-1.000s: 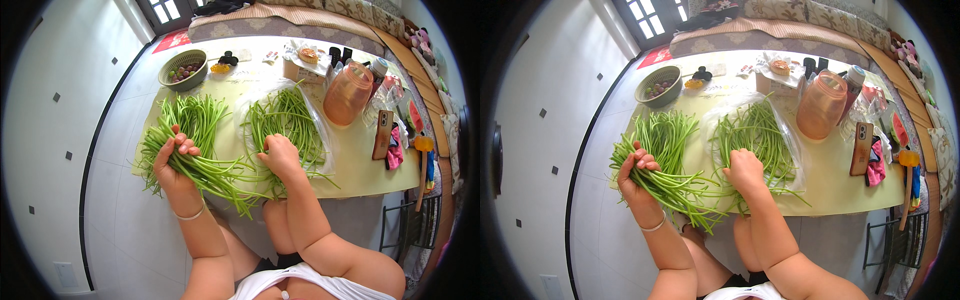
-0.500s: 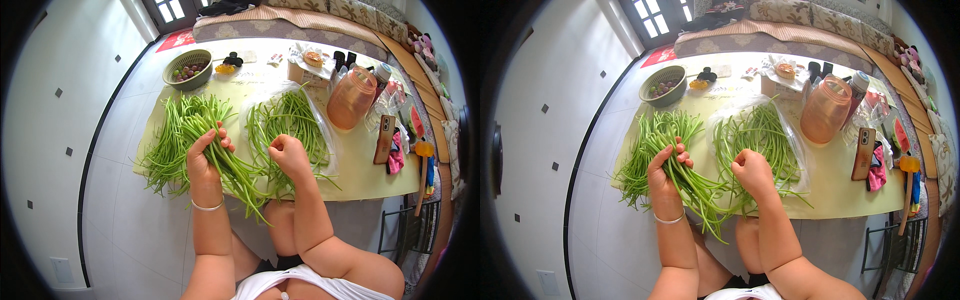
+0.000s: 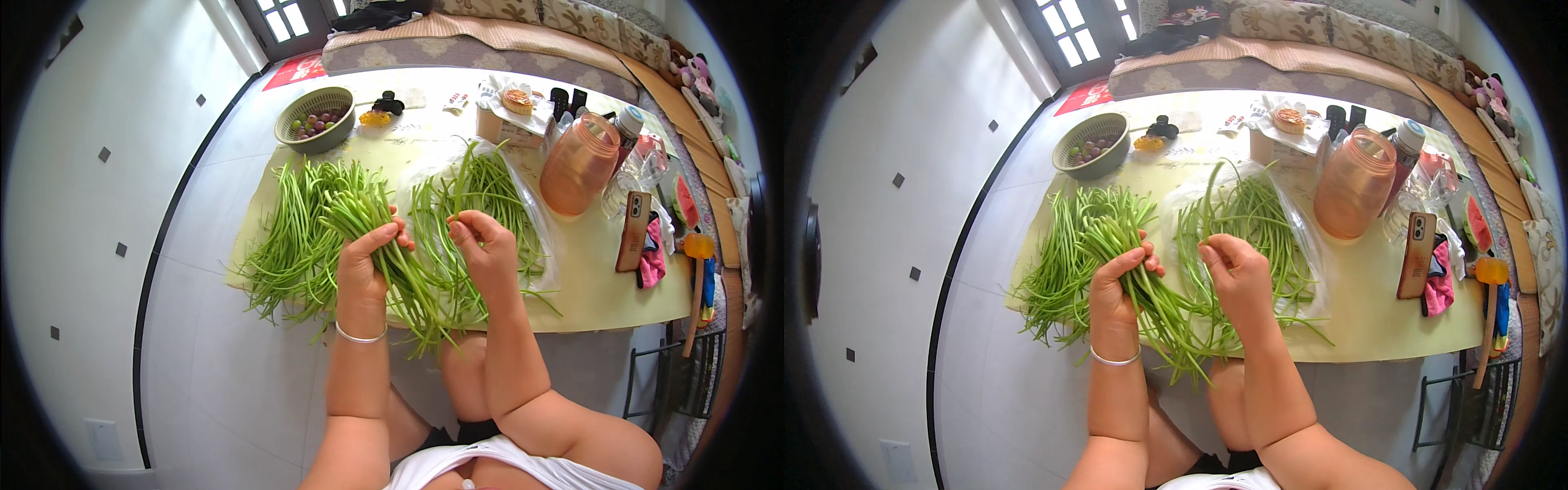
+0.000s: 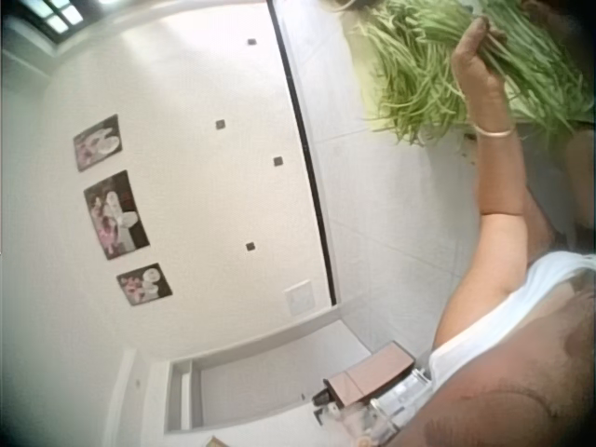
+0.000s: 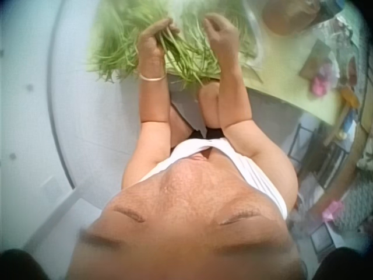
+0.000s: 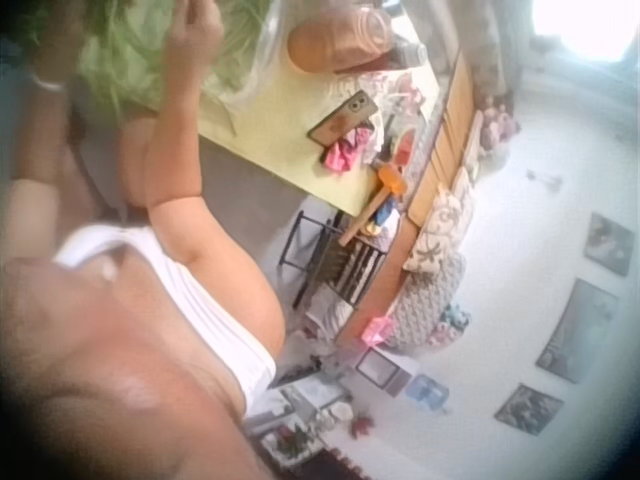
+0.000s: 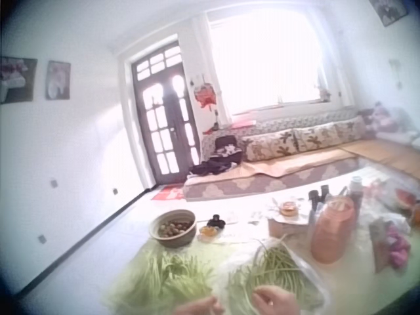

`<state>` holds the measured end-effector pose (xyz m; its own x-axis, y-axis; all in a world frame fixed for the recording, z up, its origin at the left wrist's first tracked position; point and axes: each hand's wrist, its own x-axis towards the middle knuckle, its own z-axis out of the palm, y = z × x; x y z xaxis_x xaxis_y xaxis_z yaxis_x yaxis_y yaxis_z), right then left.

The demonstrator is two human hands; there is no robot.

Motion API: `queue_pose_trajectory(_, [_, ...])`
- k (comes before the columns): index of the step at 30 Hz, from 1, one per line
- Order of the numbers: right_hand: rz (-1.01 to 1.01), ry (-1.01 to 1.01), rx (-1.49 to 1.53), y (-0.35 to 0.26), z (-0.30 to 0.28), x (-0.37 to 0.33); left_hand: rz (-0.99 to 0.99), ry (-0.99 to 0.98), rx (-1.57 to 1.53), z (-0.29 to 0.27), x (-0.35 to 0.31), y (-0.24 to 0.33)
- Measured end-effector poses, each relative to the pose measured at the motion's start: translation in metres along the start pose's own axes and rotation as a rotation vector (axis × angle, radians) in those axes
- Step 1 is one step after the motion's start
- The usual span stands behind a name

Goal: The person sits on the floor and snaps the ends off long green vegetables by hand. They hold a bundle of the vegetables in their left hand and use their right hand to break off the tips, placing the trimmed pieces onto a pile on the table.

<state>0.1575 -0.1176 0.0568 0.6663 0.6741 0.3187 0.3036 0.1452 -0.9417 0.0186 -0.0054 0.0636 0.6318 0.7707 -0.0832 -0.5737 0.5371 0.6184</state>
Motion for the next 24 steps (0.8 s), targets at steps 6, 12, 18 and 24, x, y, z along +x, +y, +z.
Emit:
queue_pose_trajectory(6, [-0.136,-0.266,-0.099,-0.016,0.008,-0.006,0.075,-0.012,0.043,0.013,-0.004,-0.007])
queue_pose_trajectory(12, [-0.146,-0.375,-0.136,-0.013,0.004,-0.005,0.129,0.023,0.158,0.02,-0.008,-0.004])
queue_pose_trajectory(18, [-0.143,-0.461,-0.093,-0.013,0.007,-0.006,0.153,0.056,0.128,0.023,-0.011,-0.004])
queue_pose_trajectory(24, [0.164,-0.74,-0.354,-0.001,-0.012,0.003,0.308,0.139,-0.062,0.013,-0.016,0.022])
